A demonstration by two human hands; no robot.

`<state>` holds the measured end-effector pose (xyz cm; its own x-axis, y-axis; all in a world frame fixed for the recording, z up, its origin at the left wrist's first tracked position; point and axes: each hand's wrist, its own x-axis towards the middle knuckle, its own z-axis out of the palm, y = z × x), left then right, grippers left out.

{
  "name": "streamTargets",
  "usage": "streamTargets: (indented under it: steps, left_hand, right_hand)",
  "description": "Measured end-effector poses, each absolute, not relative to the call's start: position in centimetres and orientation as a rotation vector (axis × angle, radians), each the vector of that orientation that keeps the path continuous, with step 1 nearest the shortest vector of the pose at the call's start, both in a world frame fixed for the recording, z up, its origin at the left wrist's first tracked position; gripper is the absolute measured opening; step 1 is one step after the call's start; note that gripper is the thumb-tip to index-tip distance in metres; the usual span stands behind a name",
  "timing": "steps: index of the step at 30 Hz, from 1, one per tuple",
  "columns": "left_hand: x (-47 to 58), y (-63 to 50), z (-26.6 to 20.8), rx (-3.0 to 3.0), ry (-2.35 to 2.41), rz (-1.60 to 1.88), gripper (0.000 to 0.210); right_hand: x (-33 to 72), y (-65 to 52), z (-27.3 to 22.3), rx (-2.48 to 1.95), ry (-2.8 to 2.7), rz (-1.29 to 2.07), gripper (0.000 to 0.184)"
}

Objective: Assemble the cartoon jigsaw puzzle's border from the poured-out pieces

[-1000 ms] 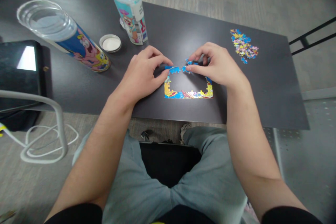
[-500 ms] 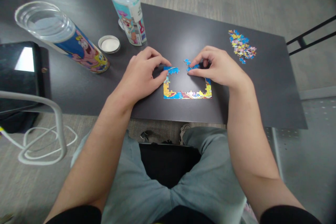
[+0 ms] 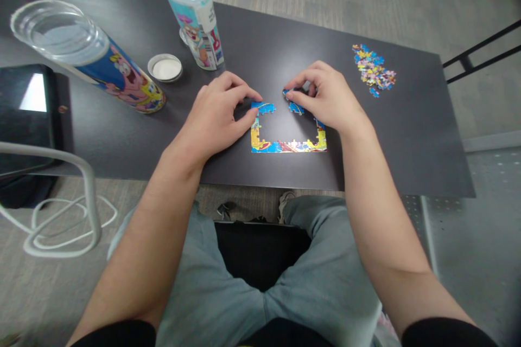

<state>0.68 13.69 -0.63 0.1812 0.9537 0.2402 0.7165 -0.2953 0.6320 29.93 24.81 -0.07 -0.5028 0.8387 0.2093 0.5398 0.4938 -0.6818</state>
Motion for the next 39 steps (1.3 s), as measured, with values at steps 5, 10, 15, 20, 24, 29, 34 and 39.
streamTargets:
  steps: [5,10,15,20,24,29,34,39]
  left_hand:
    - [0.7,13.7,-0.6,2.085,1.586,0.850,0.027]
    - [0.7,13.7,-0.6,2.098,1.587,0.845,0.028]
    - [0.8,13.6,-0.5,2.097,1.591,0.840,0.029]
    - [0.7,13.7,-0.5,2.092,1.581,0.850,0.028]
    - [0.7,13.7,-0.6,2.081,1.582,0.850,0.027]
    - [0.7,13.7,-0.5,2.087,1.578,0.854,0.028]
    - [0.7,13.7,-0.5,2.075,1.576,0.862,0.025]
    - [0.7,13.7,-0.5,2.069,1.587,0.864,0.025]
  right_hand:
    - [30.6,25.1,0.1,-1.142,-2.221,0.801,0.023]
    - [30.8,25.2,0.1,-1.139,-2.208,0.843,0.028]
    - [30.1,24.8,0.1,-1.170,-2.191,0.887,0.029]
    - [29.7,24.6,0.2,-1.158,-2.176,0.957,0.030]
    - [29.2,24.2,0.5,-1.124,-2.183,1.002,0.034]
    - [28.5,23.2,1.3,-1.123,-2.252,0.991,0.024]
    - [28.2,22.9,1.7,-1.125,-2.260,1.028,0.015]
    - [28.2,23.1,1.1,-1.113,-2.286,0.969,0.021]
